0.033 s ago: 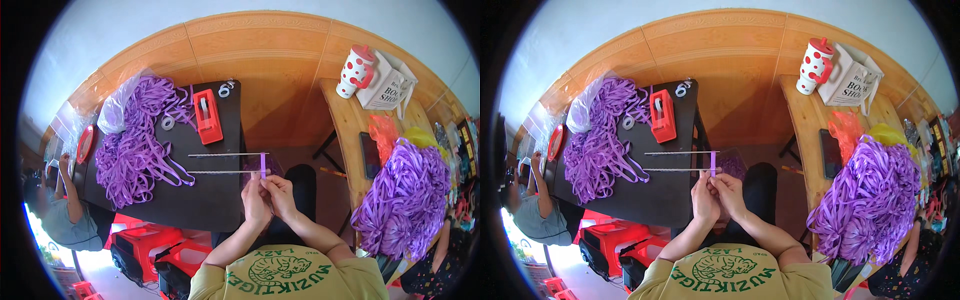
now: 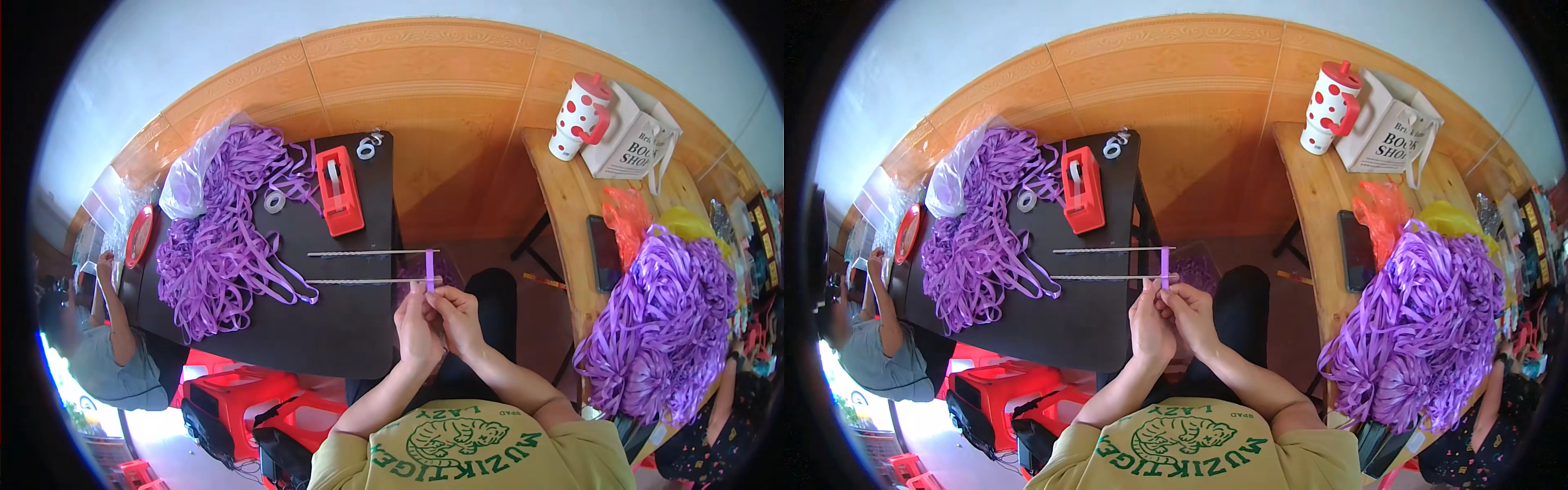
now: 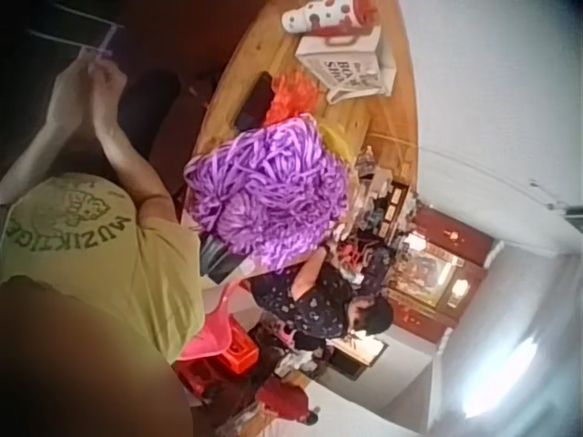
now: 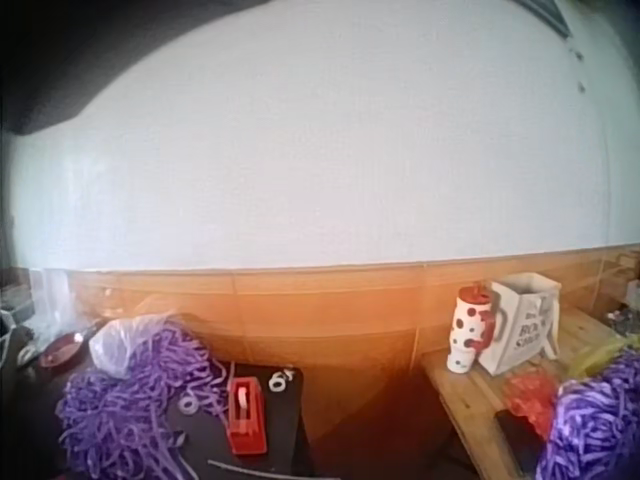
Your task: Wrapping purple ribbons around a metal frame to create a decorative item.
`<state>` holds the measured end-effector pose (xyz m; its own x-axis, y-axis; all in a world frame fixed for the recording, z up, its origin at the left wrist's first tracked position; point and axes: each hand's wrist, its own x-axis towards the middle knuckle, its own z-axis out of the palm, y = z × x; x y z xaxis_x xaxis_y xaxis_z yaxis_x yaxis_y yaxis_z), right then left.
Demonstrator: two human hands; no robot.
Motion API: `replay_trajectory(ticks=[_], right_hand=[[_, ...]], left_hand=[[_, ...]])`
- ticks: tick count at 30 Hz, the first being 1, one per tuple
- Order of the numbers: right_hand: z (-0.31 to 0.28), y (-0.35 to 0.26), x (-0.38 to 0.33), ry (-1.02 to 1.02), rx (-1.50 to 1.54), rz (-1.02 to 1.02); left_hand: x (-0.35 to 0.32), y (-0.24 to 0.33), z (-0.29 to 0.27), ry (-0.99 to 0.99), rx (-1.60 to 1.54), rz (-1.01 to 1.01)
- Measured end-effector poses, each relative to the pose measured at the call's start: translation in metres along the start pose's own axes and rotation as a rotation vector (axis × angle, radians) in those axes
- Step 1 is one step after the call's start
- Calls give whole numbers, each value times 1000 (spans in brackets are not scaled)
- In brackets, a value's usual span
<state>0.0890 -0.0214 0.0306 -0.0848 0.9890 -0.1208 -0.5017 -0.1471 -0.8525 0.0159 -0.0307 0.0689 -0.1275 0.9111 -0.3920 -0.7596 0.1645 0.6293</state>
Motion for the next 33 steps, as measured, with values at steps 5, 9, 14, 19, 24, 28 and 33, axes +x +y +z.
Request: replay_trajectory(ticks=[5,9,14,19,24,28,33], right_hand=[[1,0,-1,0,34,-3],[-1,-5,-1,-10,45,0],[-3,-16,-6,-16,-61,-11],[-13,-40,6,160,-135,-208],[11,-74,39,164,-263,-266],[54,-80,86,-161,-464,-325],[113,-69,146,-271,-727,-152]], left_hand=[[2,4,-1,-67,80,-15],[2,8,-1,-89,97,-74],[4,13,-5,-140,15,-163],[0,23,0,-80,16,-207],[3,30,-6,-152,-50,-352],[0,39,-4,-157,-82,-407],[4,38,-5,-189,-79,-429]])
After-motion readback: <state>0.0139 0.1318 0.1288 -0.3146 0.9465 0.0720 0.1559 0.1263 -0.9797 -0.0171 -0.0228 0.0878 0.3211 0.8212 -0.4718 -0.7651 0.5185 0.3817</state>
